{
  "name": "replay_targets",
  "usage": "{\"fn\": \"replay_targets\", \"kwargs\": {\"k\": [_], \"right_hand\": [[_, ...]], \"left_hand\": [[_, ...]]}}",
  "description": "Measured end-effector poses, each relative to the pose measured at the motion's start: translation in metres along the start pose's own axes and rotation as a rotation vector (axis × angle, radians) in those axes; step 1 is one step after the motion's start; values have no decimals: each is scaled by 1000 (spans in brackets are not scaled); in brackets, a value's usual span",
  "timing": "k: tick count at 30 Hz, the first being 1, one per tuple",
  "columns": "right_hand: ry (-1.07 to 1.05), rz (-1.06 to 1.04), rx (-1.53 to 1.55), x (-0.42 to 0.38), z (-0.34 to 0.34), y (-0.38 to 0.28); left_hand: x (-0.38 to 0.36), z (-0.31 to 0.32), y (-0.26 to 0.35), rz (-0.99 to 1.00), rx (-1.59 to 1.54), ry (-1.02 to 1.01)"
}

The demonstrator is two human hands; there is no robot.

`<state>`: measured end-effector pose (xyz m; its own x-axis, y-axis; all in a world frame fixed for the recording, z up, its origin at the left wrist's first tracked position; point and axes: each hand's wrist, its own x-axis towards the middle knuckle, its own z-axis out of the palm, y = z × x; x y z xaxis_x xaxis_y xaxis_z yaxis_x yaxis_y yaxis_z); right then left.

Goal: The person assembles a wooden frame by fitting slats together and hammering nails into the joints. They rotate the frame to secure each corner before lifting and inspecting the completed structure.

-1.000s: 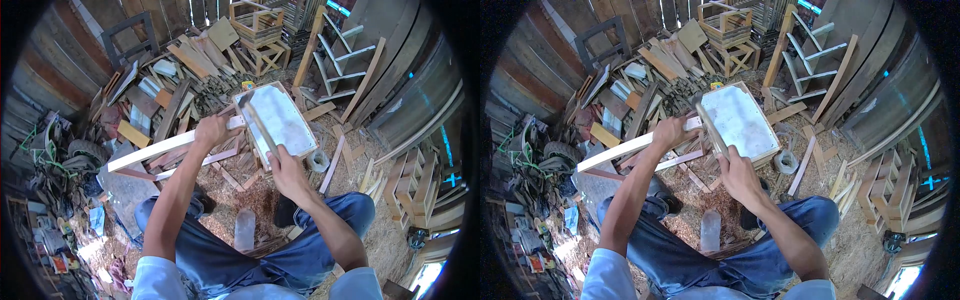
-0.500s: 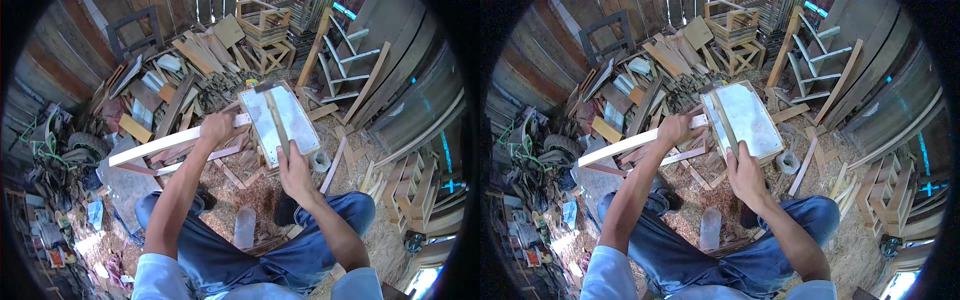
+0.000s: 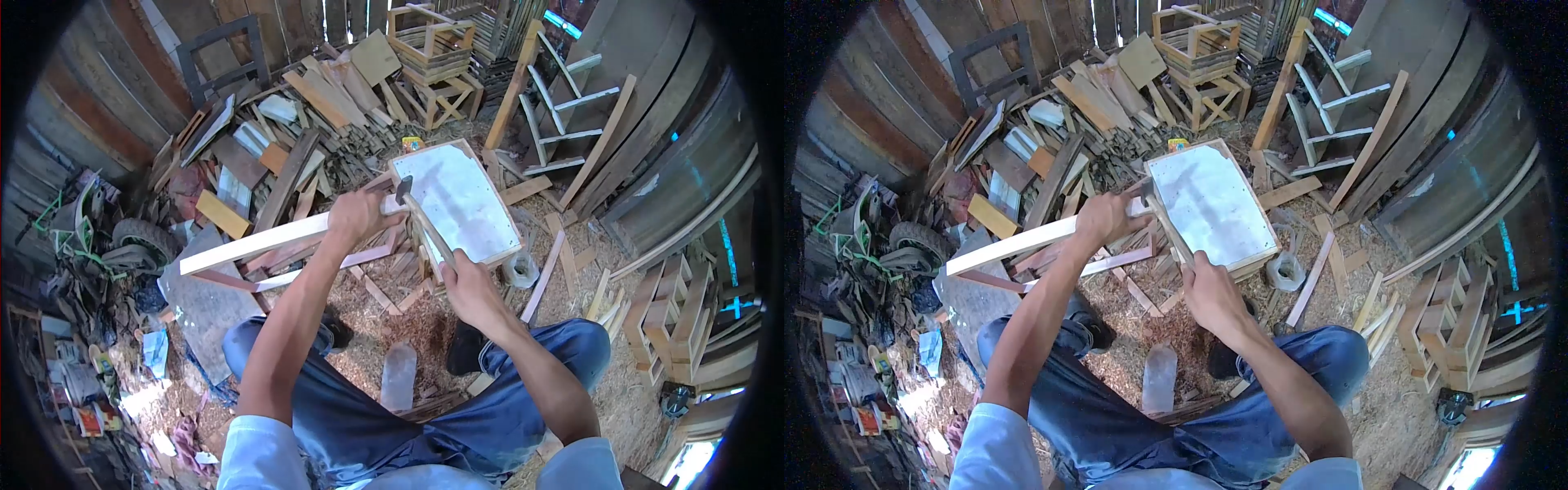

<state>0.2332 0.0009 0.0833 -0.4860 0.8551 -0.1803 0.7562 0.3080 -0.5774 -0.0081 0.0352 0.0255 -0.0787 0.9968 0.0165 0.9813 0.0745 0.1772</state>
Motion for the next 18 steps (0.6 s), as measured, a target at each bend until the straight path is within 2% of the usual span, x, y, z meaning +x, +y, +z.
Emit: {"fn": "replay_targets", "kwargs": {"k": [2,4,6,8,10,12,14,16,18], "right_hand": [[-26,97,171,-5,-13,-18],[28,88,176,-9,-17,-25],[180,-23,258,-11,-21,-31],[145,27,223,-10,-8,-16],[-84,19,58,-5,2,3],[-71,19,82,-5,1,-4],[-24,123,203,-11,-20,-29],[8,131,216,-9,-27,-36],[179,7,244,-5,-28,-35]], "left_hand": [[-1,-4,-2,2,6,-2],[1,-7,0,-11,-32,-112],[-1,-6,1,-17,-21,-109],[-1,-8,0,-17,-51,-93],[0,-5,-1,11,-57,-63],[0,-6,-2,6,-70,-37],[2,-9,-1,-12,-67,-62],[0,-5,-2,0,-56,-105],[-1,-2,-3,22,-48,-62]]}}
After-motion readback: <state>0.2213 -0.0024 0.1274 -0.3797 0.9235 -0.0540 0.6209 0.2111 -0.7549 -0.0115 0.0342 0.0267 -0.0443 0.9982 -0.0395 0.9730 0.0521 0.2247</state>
